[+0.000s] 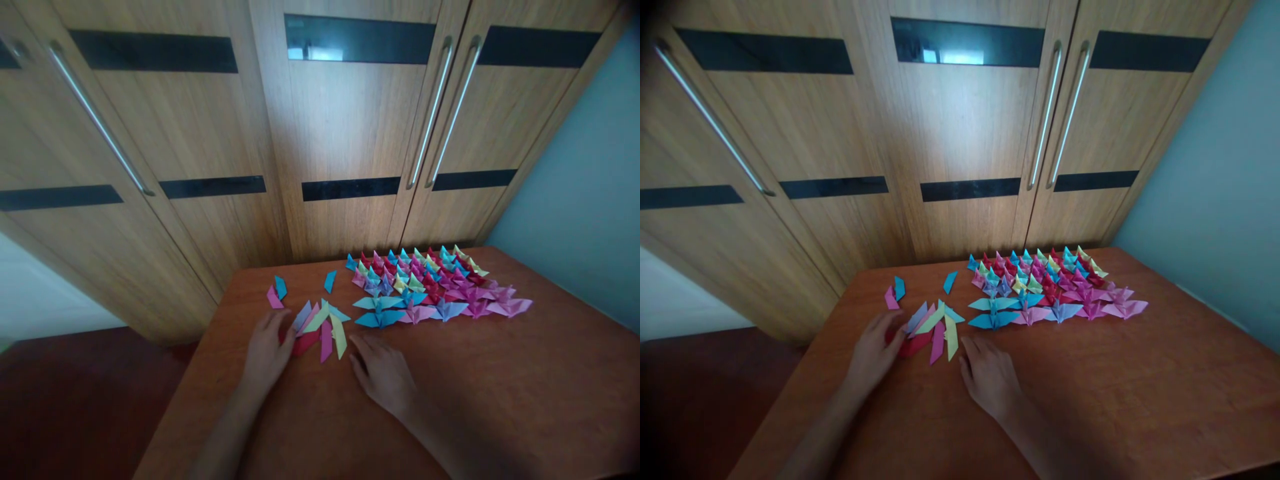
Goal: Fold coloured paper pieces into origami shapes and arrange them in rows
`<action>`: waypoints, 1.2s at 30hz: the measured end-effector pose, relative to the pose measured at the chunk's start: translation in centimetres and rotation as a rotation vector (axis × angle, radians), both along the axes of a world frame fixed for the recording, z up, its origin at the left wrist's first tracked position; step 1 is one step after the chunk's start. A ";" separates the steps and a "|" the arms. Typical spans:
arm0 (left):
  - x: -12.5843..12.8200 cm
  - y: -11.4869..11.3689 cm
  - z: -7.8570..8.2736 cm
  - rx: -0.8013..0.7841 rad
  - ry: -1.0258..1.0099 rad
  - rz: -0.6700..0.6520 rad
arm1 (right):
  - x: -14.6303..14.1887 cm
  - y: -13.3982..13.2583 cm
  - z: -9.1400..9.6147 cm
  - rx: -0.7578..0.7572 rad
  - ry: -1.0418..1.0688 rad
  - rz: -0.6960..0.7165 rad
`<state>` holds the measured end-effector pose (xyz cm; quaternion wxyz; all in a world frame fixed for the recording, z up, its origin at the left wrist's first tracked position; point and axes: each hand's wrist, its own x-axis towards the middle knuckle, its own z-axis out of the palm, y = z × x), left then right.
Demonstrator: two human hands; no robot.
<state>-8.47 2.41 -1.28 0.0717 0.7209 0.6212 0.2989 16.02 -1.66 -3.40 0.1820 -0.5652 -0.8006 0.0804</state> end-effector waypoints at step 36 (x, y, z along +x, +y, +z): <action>4.1 -3.9 -0.4 0.050 0.335 -0.306 | -0.7 -0.7 -0.5 -0.046 0.191 -0.019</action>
